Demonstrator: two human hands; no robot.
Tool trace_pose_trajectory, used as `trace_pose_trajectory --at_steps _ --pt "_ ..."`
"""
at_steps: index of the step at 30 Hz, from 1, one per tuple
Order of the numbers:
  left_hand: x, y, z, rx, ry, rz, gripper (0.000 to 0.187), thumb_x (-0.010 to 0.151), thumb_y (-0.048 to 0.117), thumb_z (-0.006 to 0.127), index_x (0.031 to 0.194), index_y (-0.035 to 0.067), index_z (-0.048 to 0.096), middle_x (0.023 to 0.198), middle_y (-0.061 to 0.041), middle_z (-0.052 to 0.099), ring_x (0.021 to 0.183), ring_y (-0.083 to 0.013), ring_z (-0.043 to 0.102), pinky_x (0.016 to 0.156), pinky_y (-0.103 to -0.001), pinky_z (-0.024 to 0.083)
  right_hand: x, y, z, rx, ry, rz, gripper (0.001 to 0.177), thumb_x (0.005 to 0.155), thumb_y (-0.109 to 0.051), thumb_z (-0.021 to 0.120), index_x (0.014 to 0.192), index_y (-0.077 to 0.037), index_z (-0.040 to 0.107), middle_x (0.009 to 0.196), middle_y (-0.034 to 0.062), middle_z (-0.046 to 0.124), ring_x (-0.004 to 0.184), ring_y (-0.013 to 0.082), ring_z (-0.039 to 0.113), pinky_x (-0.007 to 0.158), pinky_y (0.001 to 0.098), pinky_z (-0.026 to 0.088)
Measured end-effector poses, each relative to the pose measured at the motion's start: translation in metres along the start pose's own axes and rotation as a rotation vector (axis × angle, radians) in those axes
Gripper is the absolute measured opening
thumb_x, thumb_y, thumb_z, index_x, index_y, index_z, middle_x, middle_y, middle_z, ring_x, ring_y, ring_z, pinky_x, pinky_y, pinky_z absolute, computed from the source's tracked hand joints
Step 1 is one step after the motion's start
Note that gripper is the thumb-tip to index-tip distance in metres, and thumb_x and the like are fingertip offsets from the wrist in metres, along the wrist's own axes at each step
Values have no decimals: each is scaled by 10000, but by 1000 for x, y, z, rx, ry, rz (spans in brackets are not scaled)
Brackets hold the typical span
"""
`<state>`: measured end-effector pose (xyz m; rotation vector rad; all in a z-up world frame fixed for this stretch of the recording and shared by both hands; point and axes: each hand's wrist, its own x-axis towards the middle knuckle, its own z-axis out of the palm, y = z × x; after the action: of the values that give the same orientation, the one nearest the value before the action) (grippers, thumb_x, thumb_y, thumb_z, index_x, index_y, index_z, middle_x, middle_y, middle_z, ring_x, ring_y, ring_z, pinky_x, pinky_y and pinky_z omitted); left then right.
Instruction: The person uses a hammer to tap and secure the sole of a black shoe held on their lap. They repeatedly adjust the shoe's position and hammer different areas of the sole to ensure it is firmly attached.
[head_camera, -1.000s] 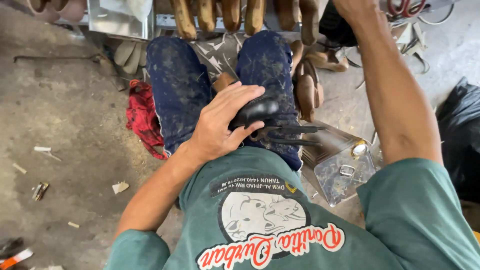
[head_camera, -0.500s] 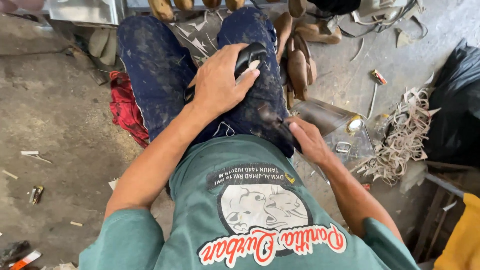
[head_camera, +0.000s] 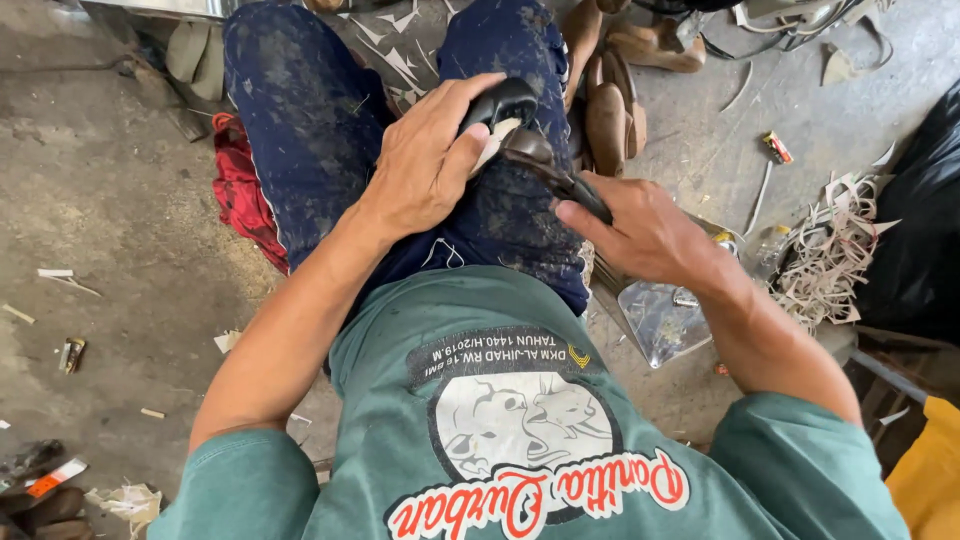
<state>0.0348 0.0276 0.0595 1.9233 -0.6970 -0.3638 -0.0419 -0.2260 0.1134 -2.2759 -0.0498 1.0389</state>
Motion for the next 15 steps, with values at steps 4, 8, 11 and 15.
trace_pose_trajectory --at_steps 4,8,11,15 --pt "-4 -2 6 18 7 -2 469 1117 283 303 1457 3 465 1287 -206 652 1100 -354 637 910 -453 480 18 17 -24 12 -231 -66 365 1060 -451 388 1086 -129 556 732 41 619 585 171 597 592 342 539" --pt "-7 -3 16 96 16 17 495 1123 310 295 1467 3 474 1309 -214 652 1072 -374 632 891 -482 484 37 31 -58 -30 -472 -129 371 1028 -448 416 1114 -160 633 691 1 593 499 119 529 471 246 499" --pt "-8 -2 18 129 30 16 556 1141 391 245 1472 13 482 1307 -211 660 1061 -383 643 856 -498 495 44 11 -85 -164 -547 -59 401 1025 -479 449 1026 -136 658 646 33 562 514 151 496 491 288 455" --pt "-8 -11 13 101 -15 -51 484 1105 296 308 1473 26 468 1295 -221 652 1061 -396 628 872 -502 476 38 19 -82 -176 -424 -40 424 1037 -438 481 814 -148 696 687 -13 757 584 150 695 643 304 535"
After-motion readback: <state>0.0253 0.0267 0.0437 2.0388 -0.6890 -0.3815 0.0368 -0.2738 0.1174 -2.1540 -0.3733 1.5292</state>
